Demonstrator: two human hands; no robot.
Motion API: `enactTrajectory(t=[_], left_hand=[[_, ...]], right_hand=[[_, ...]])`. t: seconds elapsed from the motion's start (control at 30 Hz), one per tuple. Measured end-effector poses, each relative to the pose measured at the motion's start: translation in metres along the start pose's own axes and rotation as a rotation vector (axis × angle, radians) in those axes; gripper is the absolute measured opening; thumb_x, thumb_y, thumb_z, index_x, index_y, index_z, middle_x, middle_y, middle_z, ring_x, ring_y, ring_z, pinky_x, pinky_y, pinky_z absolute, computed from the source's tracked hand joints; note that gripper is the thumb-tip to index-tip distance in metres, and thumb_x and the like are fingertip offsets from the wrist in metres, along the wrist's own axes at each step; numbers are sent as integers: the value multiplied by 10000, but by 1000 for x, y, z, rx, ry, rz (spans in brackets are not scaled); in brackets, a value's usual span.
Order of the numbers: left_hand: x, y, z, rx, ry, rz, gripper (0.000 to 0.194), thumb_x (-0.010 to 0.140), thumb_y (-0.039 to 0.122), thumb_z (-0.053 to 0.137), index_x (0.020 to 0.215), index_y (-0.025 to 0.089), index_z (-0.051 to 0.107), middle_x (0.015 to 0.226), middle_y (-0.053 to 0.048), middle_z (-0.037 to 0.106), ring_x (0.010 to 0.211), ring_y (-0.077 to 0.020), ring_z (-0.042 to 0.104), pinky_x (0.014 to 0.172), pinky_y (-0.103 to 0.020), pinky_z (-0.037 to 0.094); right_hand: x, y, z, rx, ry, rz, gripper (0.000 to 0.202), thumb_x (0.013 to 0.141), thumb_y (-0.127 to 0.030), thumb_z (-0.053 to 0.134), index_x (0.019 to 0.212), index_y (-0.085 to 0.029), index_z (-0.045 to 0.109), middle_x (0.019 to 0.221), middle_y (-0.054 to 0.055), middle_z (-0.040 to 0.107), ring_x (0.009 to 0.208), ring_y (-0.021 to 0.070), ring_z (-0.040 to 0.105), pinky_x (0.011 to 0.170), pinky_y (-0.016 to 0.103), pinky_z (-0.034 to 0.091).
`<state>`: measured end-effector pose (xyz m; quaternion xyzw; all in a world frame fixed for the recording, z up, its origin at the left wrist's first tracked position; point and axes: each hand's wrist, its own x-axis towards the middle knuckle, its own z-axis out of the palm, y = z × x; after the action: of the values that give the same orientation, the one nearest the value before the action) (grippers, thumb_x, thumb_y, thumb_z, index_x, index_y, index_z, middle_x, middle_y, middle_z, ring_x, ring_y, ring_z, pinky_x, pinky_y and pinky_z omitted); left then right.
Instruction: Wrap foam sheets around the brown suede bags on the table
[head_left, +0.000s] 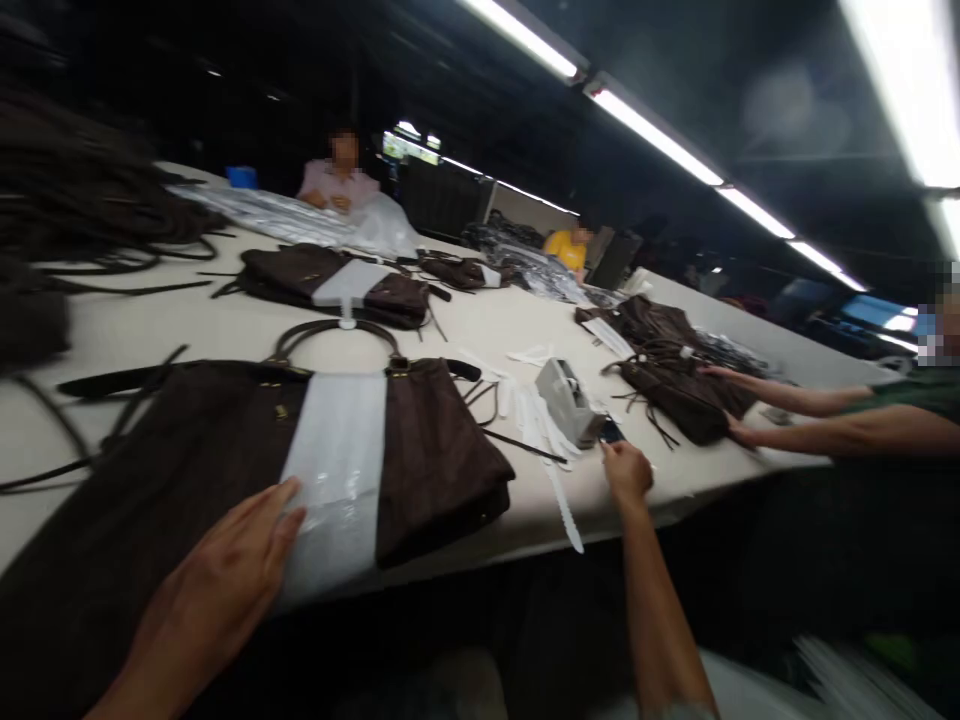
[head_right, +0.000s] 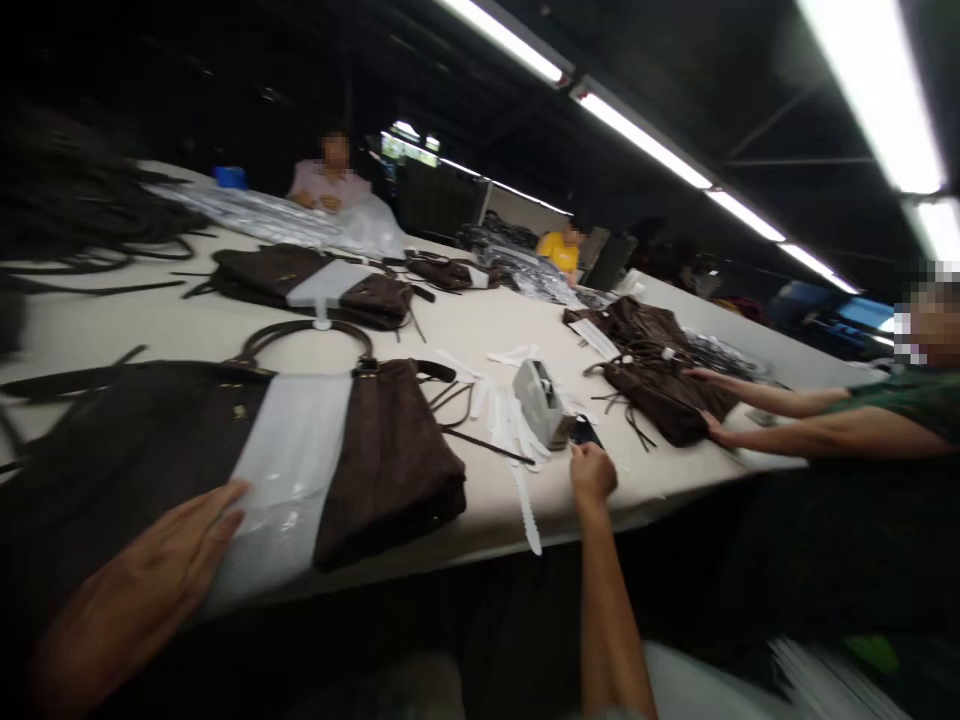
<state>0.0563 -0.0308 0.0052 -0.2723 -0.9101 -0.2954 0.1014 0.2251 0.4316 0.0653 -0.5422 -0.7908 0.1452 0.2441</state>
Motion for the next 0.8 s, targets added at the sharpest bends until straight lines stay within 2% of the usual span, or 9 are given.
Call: enactTrajectory(t=[0.07,0.13,0.2,0.3,0.37,0.43,0.53,0.7,0.8], left_hand=[[-2,4,-10,-34,-76,-100,621,938,573,267,1315,166,547,1324,-93,598,1247,-261,537,1087,-453,421],[3,7,-20,-107,-120,-149,610,944,553,258,1323,173,548,1348,-78,583,1248,-235,539,1096,-412,412],[9,7,-29,-179,-154,-174,603,946,539,245,1308,180,566,1360,-70,576,1262,-221,526,1110,-396,388],[14,1,-38,-242,-200,-177,572,950,522,234,1260,221,610,1373,-43,569,1272,-217,515,1116,-405,369],[16,-5,-40,-258,-211,-155,555,950,510,234,1242,241,621,1381,-32,562,1278,-216,509,1114,-409,366],[17,-10,-39,-265,-218,-133,546,947,482,232,1237,234,622,1379,-38,562,1270,-217,513,1107,-406,373],[16,-13,-32,-279,-184,-133,527,940,413,241,1254,181,594,1314,-68,609,1221,-219,547,1086,-399,394],[10,-18,-13,-272,10,-131,489,938,352,288,1285,128,548,1179,-120,664,1100,-254,610,1009,-424,454],[6,-22,-5,-270,91,-127,443,937,312,321,1257,129,567,1138,-134,666,1044,-259,629,957,-413,485]], right_hand=[[-26,-7,-3,213,56,-48,249,815,-361,605,733,-151,712,791,152,716,708,245,624,631,328,429],[-65,-26,-7,617,-17,-102,331,749,-473,694,790,-145,715,717,102,704,589,193,580,577,306,454],[-119,-56,-12,867,-291,-139,403,684,-517,761,810,-137,713,669,73,688,520,157,552,509,277,458],[-203,-114,-12,913,-814,-154,399,717,-525,748,774,-132,702,639,60,685,491,144,587,465,241,477],[-244,-150,-2,942,-1002,-151,410,727,-534,732,761,-127,693,630,62,691,480,146,604,442,230,482],[-267,-179,12,958,-1015,-181,384,740,-514,717,736,-131,684,620,55,690,471,139,607,431,216,481],[-279,-207,28,946,-909,-268,314,784,-450,674,718,-143,679,617,36,683,478,125,610,434,195,480],[-287,-238,51,918,-1026,-269,279,749,-405,692,701,-132,670,572,29,660,456,130,609,406,199,488],[-292,-248,71,837,-991,-224,200,767,-289,666,650,-129,641,524,15,637,416,119,591,392,192,483]])
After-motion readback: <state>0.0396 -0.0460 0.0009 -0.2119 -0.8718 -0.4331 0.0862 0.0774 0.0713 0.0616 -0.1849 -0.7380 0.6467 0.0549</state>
